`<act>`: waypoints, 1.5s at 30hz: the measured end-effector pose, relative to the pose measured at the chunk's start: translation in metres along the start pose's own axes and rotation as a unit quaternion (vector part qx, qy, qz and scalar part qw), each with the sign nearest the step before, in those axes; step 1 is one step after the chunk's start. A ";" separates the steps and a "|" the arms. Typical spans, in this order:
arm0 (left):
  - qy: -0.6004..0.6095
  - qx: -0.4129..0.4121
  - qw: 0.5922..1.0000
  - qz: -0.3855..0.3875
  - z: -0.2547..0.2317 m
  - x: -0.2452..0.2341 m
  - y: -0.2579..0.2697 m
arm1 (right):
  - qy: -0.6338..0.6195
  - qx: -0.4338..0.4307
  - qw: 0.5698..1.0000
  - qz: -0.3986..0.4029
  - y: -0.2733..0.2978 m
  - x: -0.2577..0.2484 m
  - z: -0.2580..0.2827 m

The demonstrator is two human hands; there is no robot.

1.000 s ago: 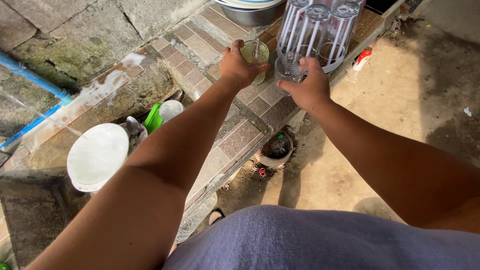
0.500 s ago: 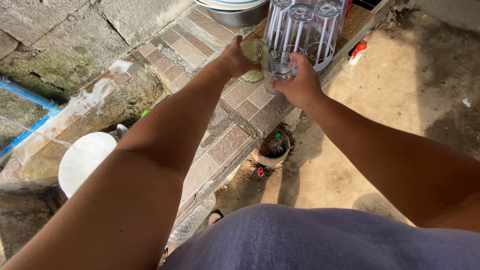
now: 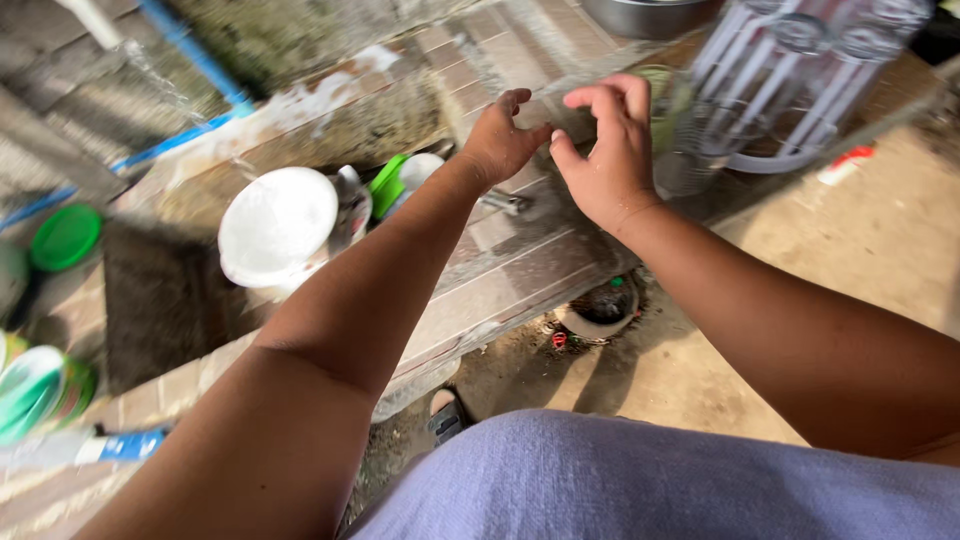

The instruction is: The person washes various dishes and utensils by hand at an outdoor sink using a sponge and soapy water.

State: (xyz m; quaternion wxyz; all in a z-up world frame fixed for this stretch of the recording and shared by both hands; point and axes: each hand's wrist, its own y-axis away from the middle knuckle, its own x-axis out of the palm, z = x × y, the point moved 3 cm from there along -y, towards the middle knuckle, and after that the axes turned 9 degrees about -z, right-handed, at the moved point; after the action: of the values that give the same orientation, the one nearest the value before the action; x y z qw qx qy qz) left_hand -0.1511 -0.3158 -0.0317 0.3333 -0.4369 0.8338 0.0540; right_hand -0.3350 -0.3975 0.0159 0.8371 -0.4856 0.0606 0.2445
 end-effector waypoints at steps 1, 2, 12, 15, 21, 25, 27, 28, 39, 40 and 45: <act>0.002 -0.004 1.000 -0.019 0.011 -0.016 0.005 | -0.035 0.015 0.999 0.022 0.003 0.015 0.007; 0.003 -0.007 0.999 -0.039 0.024 -0.034 0.009 | -0.052 0.019 0.998 0.040 0.006 0.030 0.014; 0.084 -0.190 0.947 -0.247 0.165 -0.198 0.082 | 0.170 0.026 0.913 0.369 0.022 0.162 0.028; 0.225 -0.253 0.905 -0.257 0.191 -0.223 0.079 | 0.284 0.034 0.813 0.507 0.026 0.185 0.026; 0.359 -0.242 0.857 -0.279 0.223 -0.275 0.031 | 0.342 0.108 0.762 0.539 0.027 0.207 0.025; 0.387 -0.238 0.854 -0.253 0.243 -0.283 0.017 | 0.305 0.136 0.823 0.459 0.013 0.214 0.034; 0.372 -0.277 0.855 -0.231 0.254 -0.273 0.027 | 0.295 0.134 0.854 0.407 0.008 0.212 0.045; 0.362 -0.288 0.857 -0.228 0.259 -0.268 0.032 | 0.290 0.132 0.868 0.380 0.006 0.210 0.051; -0.205 -0.086 0.974 0.044 0.263 -0.246 0.100 | 0.049 0.422 0.818 0.389 0.081 0.317 0.013; -0.204 -0.090 0.970 0.097 0.254 -0.241 0.116 | 0.037 0.448 0.803 0.391 0.089 0.326 0.009; -0.317 -0.092 0.934 0.134 0.220 -0.232 0.165 | 0.006 0.473 0.771 0.426 0.101 0.339 0.017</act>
State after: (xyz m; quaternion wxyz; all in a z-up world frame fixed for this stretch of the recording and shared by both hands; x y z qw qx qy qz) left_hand -0.0735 0.0297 -0.0944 0.5286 -0.3100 0.7270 0.3099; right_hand -0.0888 -0.2229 -0.1692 0.7705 0.0456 0.3741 0.5140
